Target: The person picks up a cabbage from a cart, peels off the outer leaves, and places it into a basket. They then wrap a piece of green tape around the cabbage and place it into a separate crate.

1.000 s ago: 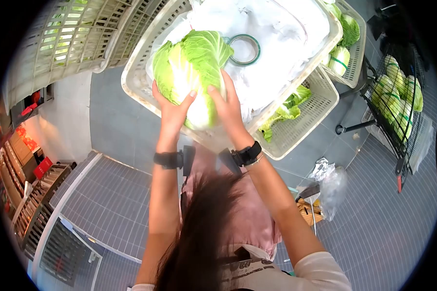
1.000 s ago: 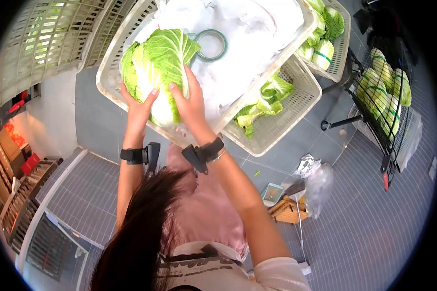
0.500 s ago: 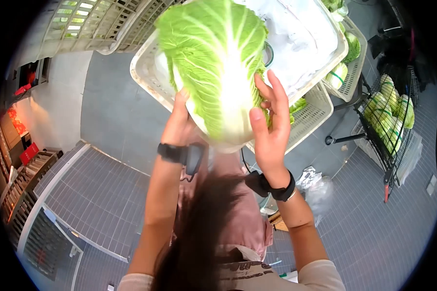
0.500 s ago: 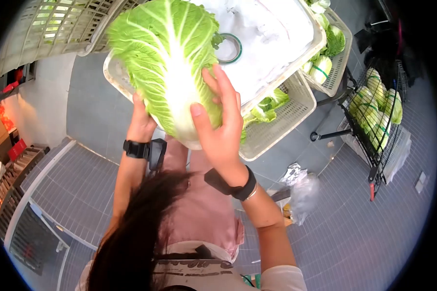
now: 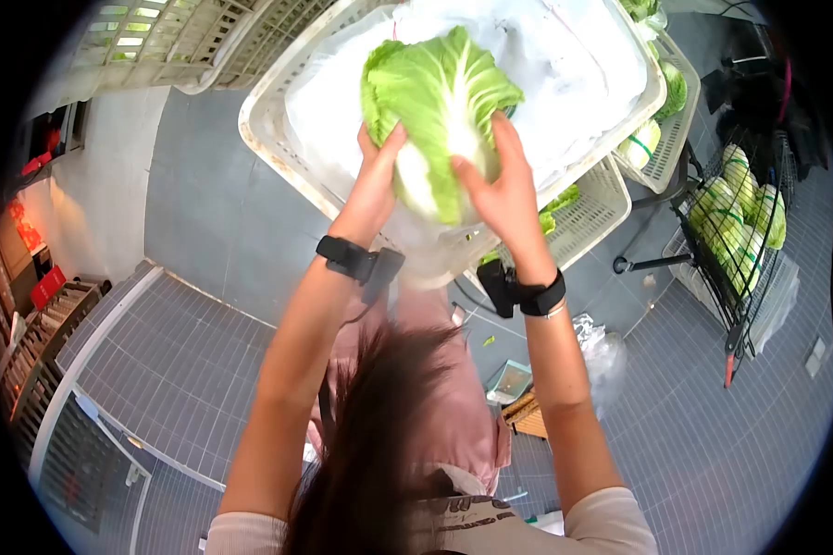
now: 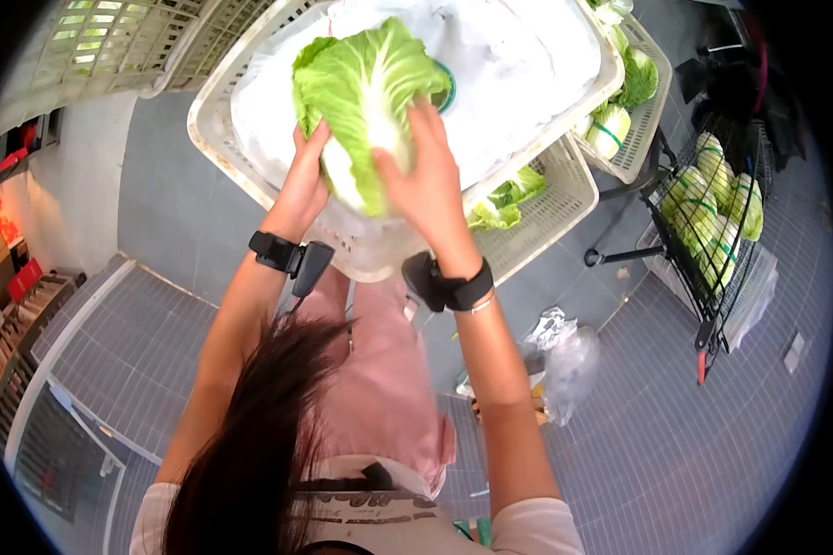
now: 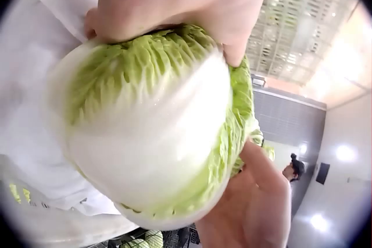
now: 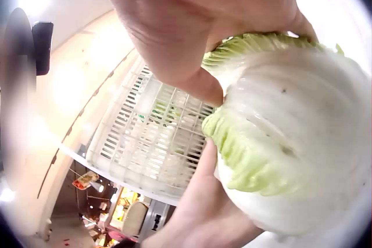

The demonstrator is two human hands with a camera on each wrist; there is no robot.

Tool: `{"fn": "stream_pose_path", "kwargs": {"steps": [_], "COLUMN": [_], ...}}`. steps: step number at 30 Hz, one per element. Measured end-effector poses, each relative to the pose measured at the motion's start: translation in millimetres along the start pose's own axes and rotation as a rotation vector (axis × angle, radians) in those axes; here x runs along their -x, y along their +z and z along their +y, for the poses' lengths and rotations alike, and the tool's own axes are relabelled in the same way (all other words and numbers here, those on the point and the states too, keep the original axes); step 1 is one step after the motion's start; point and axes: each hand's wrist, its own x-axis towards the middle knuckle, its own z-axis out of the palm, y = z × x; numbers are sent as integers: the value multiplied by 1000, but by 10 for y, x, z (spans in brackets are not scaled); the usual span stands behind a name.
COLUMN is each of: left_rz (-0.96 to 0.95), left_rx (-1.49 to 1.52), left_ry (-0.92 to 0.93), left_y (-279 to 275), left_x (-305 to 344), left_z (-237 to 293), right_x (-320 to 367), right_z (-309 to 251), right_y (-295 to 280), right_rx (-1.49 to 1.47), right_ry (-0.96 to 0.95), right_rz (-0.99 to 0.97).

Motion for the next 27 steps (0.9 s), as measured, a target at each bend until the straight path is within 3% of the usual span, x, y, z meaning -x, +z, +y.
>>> {"fn": "stream_pose_path", "kwargs": {"steps": [3,4,7,9,12,14,16,17,19,23,27], "left_rz": [156,176,197,200,274,189,81,94,114,25,-60], "left_rx": [-264,-297,-382,-466,-975,-1216,-1322,-1366,-1456,-1540,-1588], "left_ry": [23,11,-5,27,480,587,668,596,445,646,580], "left_y": [-9,-5,-32,-31,146,370,486,518,561,695,690], "left_x": [-71,-83,-28,22,108,232,247,216,157,181,135], "left_z": [-36,9,133,183,112,192,194,171,134,189,188], "right_x": [25,50,373,703,1053,1183,1219,1233,1293,1337,1389], "right_z": [201,25,-8,217,361,294,229,221,193,74,90], "right_y": [-123,-283,-447,-606,-720,-726,-628,-606,-650,-669,-711], "right_rx": [-617,-715,-840,-852,-916,-878,-620,-485,-335,-214,-243], "right_ry": [352,381,441,456,503,566,263,114,38,-75,-53], "right_rz": [-115,-137,-40,-150,-262,-311,-300,-291,-414,-480,-440]}}
